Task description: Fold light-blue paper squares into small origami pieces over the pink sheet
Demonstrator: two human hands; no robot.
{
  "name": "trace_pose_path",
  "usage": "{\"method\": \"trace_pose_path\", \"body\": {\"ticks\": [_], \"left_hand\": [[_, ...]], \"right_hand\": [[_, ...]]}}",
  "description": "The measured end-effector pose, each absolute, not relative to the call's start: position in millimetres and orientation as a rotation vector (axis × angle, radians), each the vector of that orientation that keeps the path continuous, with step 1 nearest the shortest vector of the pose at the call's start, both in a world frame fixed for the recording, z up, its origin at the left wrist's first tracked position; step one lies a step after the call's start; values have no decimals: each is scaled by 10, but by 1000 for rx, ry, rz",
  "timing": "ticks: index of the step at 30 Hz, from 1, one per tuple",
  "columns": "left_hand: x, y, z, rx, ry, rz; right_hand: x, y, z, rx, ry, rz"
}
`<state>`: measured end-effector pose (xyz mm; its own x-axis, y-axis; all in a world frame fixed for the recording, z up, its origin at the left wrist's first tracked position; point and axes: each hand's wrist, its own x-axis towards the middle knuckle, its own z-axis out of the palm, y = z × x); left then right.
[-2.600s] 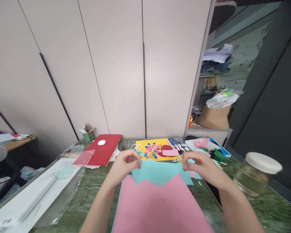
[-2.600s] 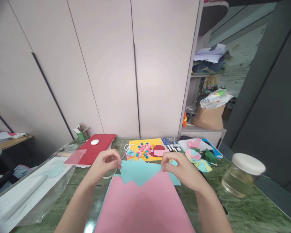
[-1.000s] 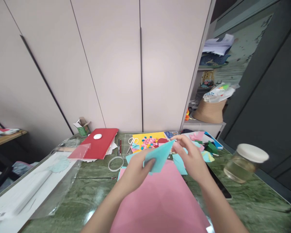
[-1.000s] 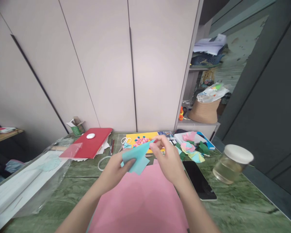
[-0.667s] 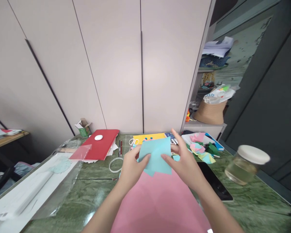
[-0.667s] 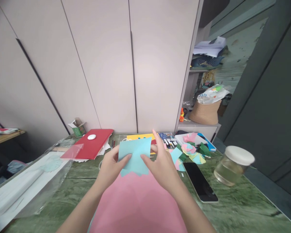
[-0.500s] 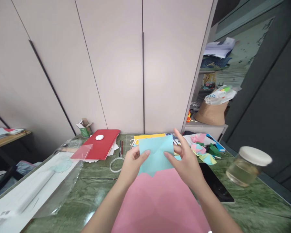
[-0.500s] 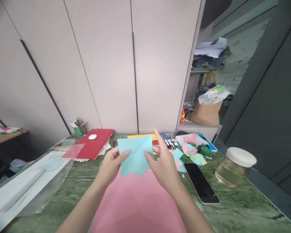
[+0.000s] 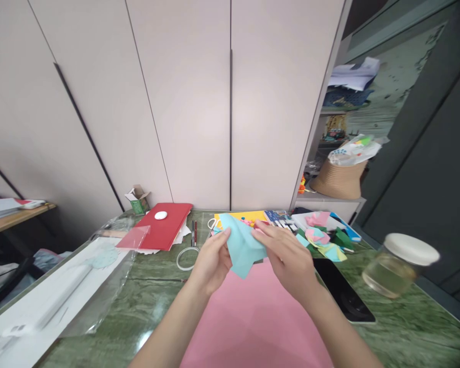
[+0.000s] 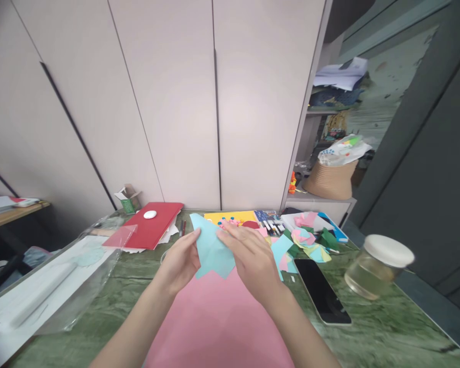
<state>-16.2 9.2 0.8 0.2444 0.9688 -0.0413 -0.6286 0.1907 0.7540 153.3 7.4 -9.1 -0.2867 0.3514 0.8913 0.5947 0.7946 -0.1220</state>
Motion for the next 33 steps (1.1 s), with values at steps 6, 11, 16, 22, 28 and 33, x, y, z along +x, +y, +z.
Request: {"method": "trace_pose_path", "body": {"ticks": [6,11,16,22,28,33], "left_hand": [[-167,97,7,667,565,1243],[-167,103,4,650,566,1260],[-191,102,10,639,622,1257],[-192,107,35,697,648,1254],[-237,80,78,687,514,1191],[-239,48,65,966,531,1258]], "right_hand": [[1568,116,-99,-623,-2135,-490],[1576,136,-139,-627,-2238,-556],[1593,169,-158,-601,-2278,-544],[1573,169,-170,-611,-2303,-541],[1550,147,-147,-637,-2318,-560],[1476,40,-77,-713,-2326,-482]]}}
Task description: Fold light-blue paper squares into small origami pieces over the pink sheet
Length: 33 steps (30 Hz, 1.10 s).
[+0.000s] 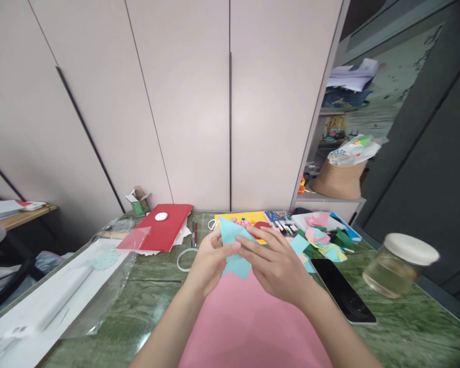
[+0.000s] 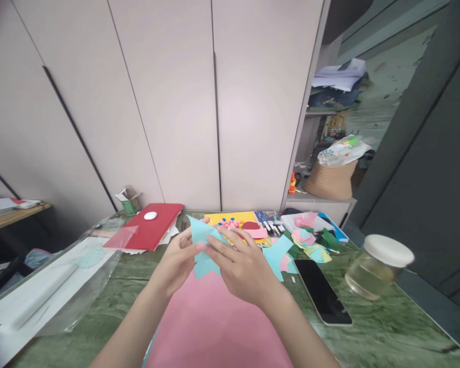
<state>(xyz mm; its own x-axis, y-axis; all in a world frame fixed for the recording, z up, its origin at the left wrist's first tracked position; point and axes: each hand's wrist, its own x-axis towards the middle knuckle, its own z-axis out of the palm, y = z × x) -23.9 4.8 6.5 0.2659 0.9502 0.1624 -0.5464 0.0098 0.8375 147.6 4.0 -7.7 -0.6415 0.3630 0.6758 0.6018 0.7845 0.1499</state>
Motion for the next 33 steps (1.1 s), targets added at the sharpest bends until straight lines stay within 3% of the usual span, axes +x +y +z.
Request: {"method": "trace_pose_path", "body": {"ticks": [11,15,19,33], "left_hand": [[-344,-121,123,1778,894,976],[-324,-156,126,1676,870,1008],[-180,-128,119,1340,800,1271],[-72,-226,76,1259,985,1594]], "right_hand": [[1482,-62,51,-1143,-1977,363],[1496,15,29,-982,-1920,669],[1464,43,0,-815,-1528,989],[1418,-86,22,-679,-1334,1133]]}}
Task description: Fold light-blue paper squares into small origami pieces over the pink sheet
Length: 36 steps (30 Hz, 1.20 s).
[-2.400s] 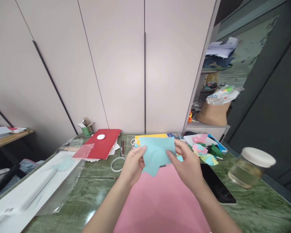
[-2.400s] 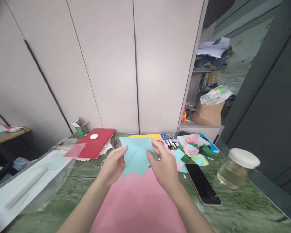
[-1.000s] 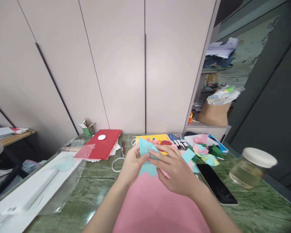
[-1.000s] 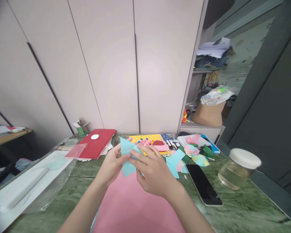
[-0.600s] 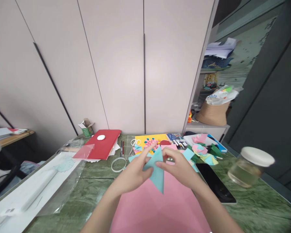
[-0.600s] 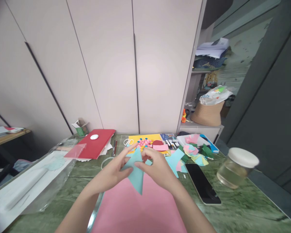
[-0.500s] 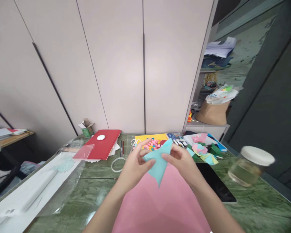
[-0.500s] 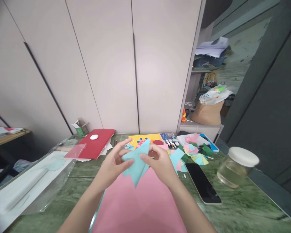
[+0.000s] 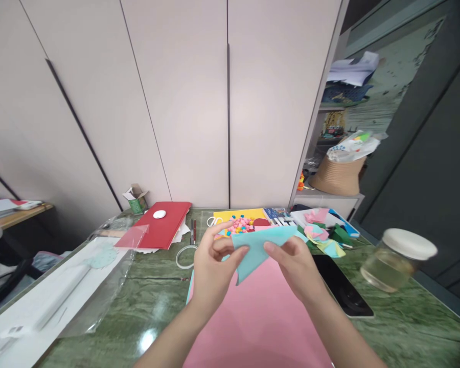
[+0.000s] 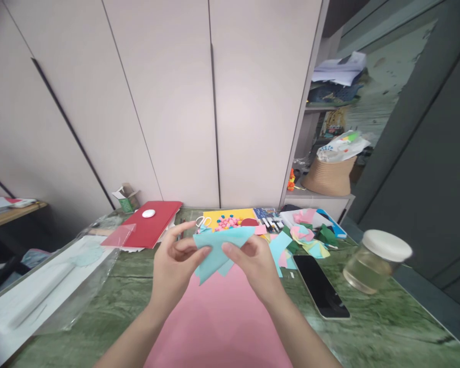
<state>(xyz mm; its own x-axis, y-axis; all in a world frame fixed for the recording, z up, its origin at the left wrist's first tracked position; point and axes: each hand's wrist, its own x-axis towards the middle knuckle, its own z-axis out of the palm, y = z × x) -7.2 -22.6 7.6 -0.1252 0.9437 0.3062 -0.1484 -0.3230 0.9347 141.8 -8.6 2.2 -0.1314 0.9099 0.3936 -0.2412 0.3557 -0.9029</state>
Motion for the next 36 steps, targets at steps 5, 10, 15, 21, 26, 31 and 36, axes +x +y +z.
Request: {"method": "trace_pose_path", "body": {"ticks": [5,10,15,21,26,31,36], "left_hand": [[-53,-255,51,1186,900,1685],[-60,-281,22,1438,986,1703],[-70,-296,51,1524,1077,1593],[-52,-302,66,1478,1035,1544],[-48,-305,31,1540,1040,1563],[-52,-317,5,1561,1034,1593],[-36,-335,26,1527,1024,1595]], "right_hand": [[1378,-106,35,-746,-1223,1066],[1343,-108,39,-714,-1194,1086],[1347,-107,39,-717,-1195,1074],[1367,-113,37,-747,-1198,1054],[1356,-122,31,-721,-1160,1072],[1359,-123,9,-701,-1146,1092],[1379,-113,-39,-709,-1160,1095]]}}
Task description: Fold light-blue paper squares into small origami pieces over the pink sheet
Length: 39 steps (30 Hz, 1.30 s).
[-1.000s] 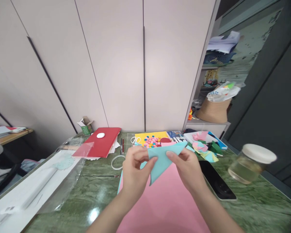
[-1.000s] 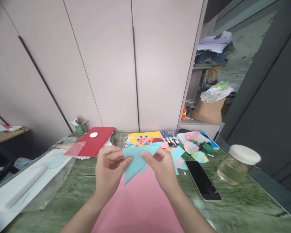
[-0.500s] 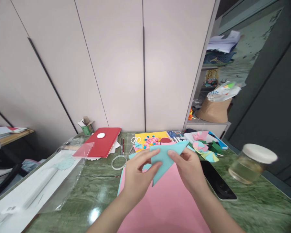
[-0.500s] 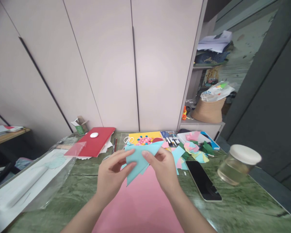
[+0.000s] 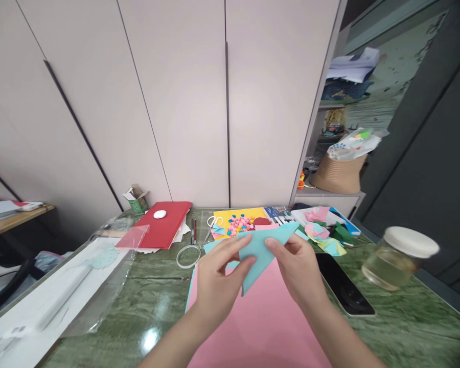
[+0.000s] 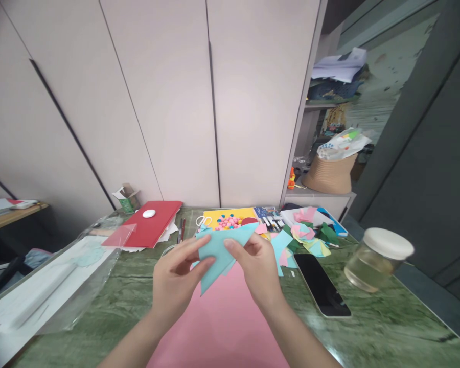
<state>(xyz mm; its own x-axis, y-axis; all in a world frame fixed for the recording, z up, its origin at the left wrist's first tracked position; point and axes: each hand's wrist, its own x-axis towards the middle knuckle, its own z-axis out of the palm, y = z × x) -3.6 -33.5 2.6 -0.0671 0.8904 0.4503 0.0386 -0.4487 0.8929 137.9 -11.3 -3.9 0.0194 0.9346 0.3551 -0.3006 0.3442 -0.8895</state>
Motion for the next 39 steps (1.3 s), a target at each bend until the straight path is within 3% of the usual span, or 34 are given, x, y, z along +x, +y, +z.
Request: {"method": "trace_pose_path", "body": {"ticks": [24,39], "left_hand": [[-15,-252,-112,1751,979,1702],[-12,-218,-141,1786,1004,1694]], "right_hand": [[1398,-113,8,-673,-1059,1195],[1595,-31,45,-764,-1056,937]]}}
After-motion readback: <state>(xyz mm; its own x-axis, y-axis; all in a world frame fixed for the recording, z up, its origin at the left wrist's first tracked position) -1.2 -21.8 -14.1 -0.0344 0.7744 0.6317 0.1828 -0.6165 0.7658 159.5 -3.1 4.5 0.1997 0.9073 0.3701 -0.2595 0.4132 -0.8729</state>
